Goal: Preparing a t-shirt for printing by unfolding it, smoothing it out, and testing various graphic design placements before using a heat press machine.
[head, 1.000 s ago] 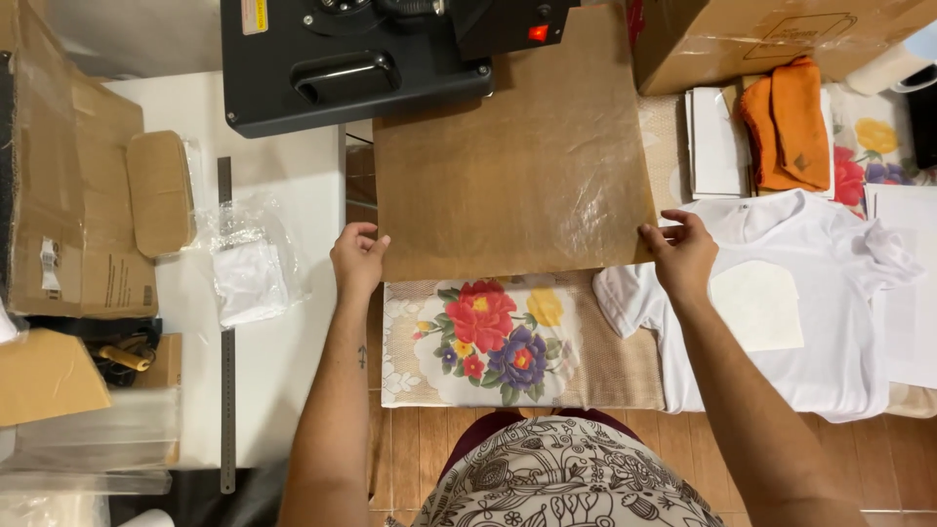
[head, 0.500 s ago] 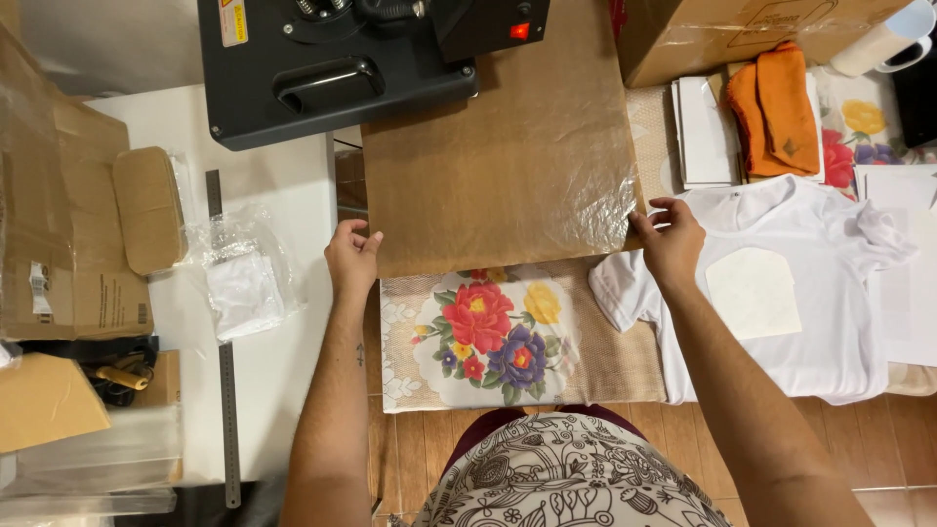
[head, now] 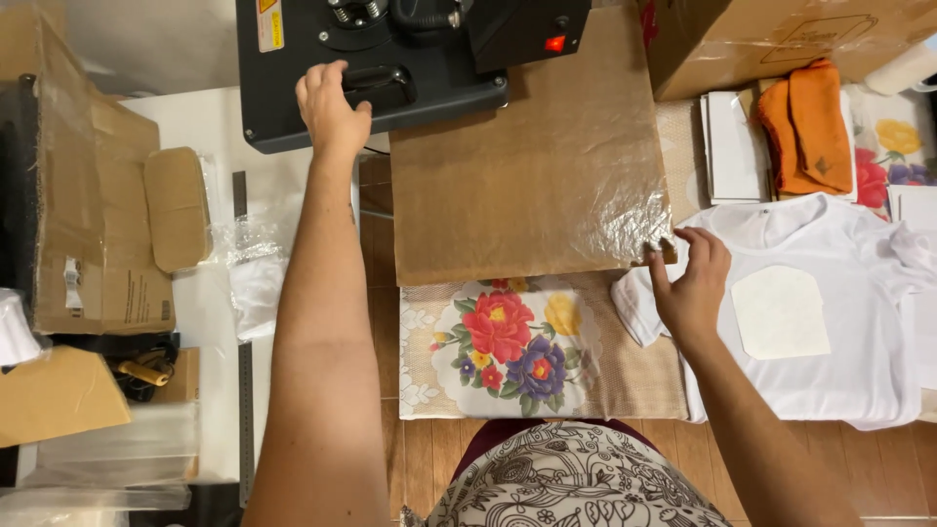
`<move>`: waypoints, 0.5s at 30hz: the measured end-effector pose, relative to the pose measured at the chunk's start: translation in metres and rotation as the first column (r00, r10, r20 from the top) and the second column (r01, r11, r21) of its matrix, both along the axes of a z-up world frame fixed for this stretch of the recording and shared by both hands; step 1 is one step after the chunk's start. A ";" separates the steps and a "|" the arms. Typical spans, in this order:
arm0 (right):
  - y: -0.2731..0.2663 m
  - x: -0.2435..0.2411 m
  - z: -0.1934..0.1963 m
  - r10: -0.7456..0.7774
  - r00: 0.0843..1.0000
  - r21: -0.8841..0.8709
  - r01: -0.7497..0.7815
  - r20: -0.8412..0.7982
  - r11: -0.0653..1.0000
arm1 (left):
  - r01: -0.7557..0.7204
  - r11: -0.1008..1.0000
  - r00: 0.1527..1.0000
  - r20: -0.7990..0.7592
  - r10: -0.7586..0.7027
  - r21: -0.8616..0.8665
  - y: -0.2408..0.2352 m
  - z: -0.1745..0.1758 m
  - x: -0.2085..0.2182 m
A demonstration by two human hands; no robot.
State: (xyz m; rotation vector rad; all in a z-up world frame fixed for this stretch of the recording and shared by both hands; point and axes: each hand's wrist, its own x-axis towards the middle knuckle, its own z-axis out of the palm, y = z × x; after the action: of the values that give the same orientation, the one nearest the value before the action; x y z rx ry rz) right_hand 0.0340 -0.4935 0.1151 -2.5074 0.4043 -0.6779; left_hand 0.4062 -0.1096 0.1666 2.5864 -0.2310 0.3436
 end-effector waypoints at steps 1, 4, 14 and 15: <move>0.003 -0.006 0.004 0.005 1.000 -0.010 -0.005 0.001 1.000 | -0.010 0.998 0.996 0.085 0.004 0.063 -0.001 -0.006 0.007; 0.001 -0.016 0.003 0.018 0.998 -0.021 -0.019 -0.060 1.000 | -0.019 0.986 0.985 0.174 -0.010 0.164 -0.007 -0.003 -0.011; 0.062 0.046 0.029 0.334 0.935 0.101 -0.323 -0.120 0.941 | -0.124 0.979 0.983 0.154 0.099 0.160 -0.060 -0.005 -0.072; 0.068 0.062 0.032 0.371 0.923 0.133 -0.356 -0.105 0.925 | -0.113 0.976 0.987 0.131 0.090 0.184 -0.070 -0.001 -0.088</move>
State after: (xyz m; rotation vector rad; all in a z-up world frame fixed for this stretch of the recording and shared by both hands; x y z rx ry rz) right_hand 0.0959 -0.4260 0.1469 -2.4316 0.0117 -0.3378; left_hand 0.3179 -0.1794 0.1657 2.7765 -0.1829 0.5419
